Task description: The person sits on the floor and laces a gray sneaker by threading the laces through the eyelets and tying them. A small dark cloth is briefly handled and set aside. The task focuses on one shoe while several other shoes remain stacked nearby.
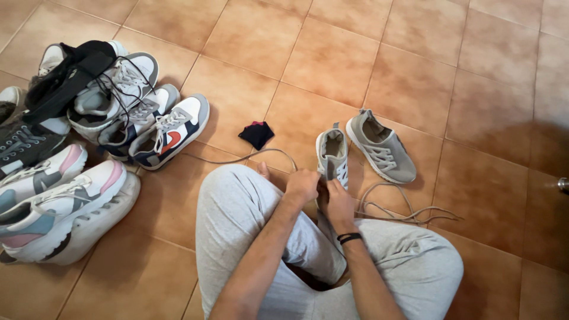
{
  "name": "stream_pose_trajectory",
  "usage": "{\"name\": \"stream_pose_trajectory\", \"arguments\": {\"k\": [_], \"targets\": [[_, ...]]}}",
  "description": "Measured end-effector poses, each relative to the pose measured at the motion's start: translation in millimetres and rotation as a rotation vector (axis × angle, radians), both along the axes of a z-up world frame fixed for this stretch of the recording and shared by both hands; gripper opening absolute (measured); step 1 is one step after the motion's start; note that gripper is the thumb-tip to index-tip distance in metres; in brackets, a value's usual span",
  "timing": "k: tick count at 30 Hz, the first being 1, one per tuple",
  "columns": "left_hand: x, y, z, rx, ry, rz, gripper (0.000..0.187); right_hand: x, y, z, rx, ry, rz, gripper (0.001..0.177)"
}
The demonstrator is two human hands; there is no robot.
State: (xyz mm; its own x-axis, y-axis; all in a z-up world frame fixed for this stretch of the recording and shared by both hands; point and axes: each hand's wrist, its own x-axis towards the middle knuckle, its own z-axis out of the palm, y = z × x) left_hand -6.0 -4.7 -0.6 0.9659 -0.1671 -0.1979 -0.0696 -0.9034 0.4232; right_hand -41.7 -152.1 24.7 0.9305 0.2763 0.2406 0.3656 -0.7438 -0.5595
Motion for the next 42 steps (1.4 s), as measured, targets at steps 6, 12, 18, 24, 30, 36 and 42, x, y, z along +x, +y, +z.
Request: {"name": "stream_pose_trajectory", "arguments": {"k": [6,12,18,24,30,36,42], "targets": [[-3,2,8,-0.021,0.143,0.099,0.025,-3,15,5,-0.039,0.086,-0.072,0.017],[1,6,2,-0.170,0.358,0.229,0.038,29,9,-9,-0.227,0.415,-0.096,0.023],[7,2,-36,-0.215,0.410,0.223,0.036,69,-22,-63,-0.232,0.655,0.018,0.037],[5,2,-34,-0.207,0.371,0.169,0.034,50,-40,-80,0.018,0.515,0.037,0.028],[-5,1,-13,-0.127,0.131,0.132,0.021,46,-39,-122,0.388,0.663,-0.009,0.019],[-6,4,-3,-0.098,0.022,0.145,0.019,43,-33,-114,0.395,0.586,-0.001,0.015],[-15,14,-7,0.031,-0.111,0.100,0.017,27,-67,-52,0.218,0.725,0.076,0.028]]}}
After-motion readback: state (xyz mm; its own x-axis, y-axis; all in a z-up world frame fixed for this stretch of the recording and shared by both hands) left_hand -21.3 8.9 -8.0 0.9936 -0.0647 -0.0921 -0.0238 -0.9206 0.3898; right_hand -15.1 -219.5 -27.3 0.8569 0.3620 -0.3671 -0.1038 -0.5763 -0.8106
